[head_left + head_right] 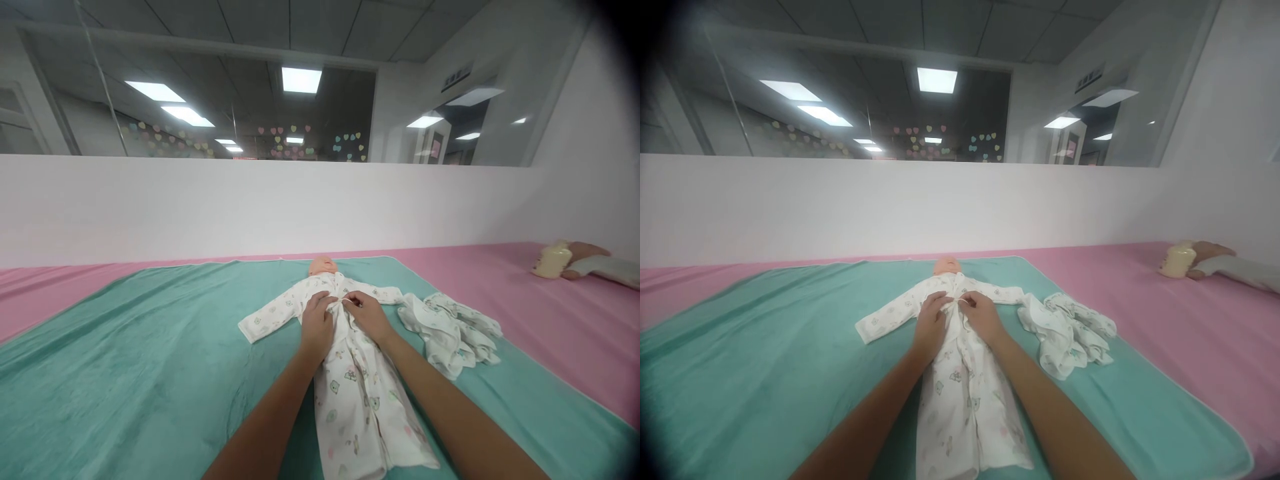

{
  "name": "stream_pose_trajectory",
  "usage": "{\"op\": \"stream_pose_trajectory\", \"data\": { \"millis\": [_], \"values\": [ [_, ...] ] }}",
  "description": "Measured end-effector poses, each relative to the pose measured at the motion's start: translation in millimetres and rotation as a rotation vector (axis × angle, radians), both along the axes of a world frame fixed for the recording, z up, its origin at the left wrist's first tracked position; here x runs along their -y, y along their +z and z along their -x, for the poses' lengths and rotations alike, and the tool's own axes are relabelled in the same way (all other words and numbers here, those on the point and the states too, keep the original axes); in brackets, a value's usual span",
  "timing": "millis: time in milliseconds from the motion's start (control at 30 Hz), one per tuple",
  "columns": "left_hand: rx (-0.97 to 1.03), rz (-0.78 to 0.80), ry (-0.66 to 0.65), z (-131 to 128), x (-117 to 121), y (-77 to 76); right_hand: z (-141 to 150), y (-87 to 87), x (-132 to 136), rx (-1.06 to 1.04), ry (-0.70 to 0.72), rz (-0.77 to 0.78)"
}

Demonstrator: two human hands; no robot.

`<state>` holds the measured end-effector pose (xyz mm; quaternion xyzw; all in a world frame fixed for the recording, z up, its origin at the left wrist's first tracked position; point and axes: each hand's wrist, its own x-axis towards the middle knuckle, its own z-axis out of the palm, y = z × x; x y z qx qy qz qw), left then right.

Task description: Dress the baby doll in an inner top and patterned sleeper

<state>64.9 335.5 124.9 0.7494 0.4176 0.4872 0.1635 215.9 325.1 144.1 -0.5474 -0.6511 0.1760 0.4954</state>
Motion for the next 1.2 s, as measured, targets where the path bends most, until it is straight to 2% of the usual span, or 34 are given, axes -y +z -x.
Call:
{"op": "stream_pose_trajectory", "data": {
  "millis": [333,600,1000,1200],
  "values": [
    [-0.054,0.021,0.006,-0.2,0.8,1.5,-1.8,-0.1,1.2,0.024,0.048,0.004],
    [-0.034,0.104,-0.043,0.1,-1.8,6.3,0.5,-2.9,1.0,0.098,0.032,-0.031],
    [-0.039,0.140,-0.060,-0.8,-5.2,7.4,8.4,-3.1,0.6,0.216,-0.107,-0.081],
    [-0.078,0.053,-0.061,-0.1,-4.4,1.1,-0.1,-5.6,-7.8,0.047,-0.220,-0.040]
  ]
}}
